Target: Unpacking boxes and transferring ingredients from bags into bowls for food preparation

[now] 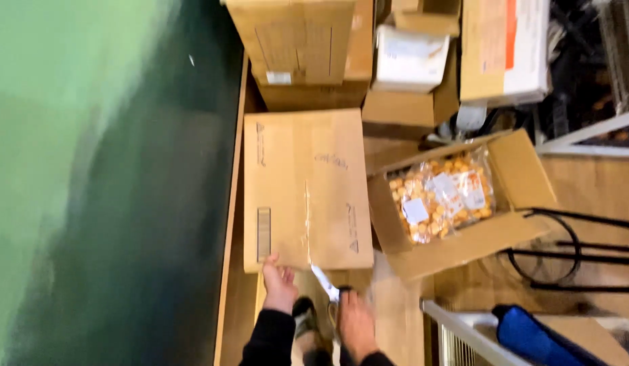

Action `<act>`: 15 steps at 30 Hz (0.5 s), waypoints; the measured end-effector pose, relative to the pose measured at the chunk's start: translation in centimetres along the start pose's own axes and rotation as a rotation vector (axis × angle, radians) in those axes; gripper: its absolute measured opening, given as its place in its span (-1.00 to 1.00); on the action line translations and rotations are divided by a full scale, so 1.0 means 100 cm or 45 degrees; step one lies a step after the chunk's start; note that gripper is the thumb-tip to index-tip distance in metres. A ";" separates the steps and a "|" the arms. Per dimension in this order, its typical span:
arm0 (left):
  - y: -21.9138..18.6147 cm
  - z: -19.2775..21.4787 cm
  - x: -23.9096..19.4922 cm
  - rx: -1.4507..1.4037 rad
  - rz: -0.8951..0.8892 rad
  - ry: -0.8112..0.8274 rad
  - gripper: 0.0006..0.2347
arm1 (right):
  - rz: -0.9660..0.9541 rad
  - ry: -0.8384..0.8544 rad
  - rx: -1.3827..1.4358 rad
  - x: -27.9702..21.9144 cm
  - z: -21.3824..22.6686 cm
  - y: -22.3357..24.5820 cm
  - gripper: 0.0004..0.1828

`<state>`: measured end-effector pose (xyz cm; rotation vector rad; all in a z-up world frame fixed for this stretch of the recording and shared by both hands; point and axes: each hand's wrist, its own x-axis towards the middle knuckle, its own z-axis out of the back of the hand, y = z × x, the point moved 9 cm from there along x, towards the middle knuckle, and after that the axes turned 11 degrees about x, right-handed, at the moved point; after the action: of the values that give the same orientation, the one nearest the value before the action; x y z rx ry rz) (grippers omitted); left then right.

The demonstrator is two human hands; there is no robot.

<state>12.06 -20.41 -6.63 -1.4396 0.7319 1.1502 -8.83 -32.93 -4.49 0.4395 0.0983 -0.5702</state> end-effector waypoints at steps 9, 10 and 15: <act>-0.039 -0.006 -0.088 0.236 0.026 -0.132 -0.43 | -0.637 0.086 0.312 0.031 -0.078 -0.031 -0.30; -0.043 -0.011 -0.093 0.241 0.032 -0.113 -0.46 | -0.578 0.024 0.304 0.034 -0.070 -0.027 -0.27; -0.008 -0.011 -0.034 0.164 0.180 -0.039 -0.22 | -0.453 -0.038 0.273 -0.020 -0.037 -0.013 -0.18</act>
<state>11.88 -21.83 -3.28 -1.2760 0.8820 1.2078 -11.11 -31.34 -7.92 0.6278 0.0872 -0.9426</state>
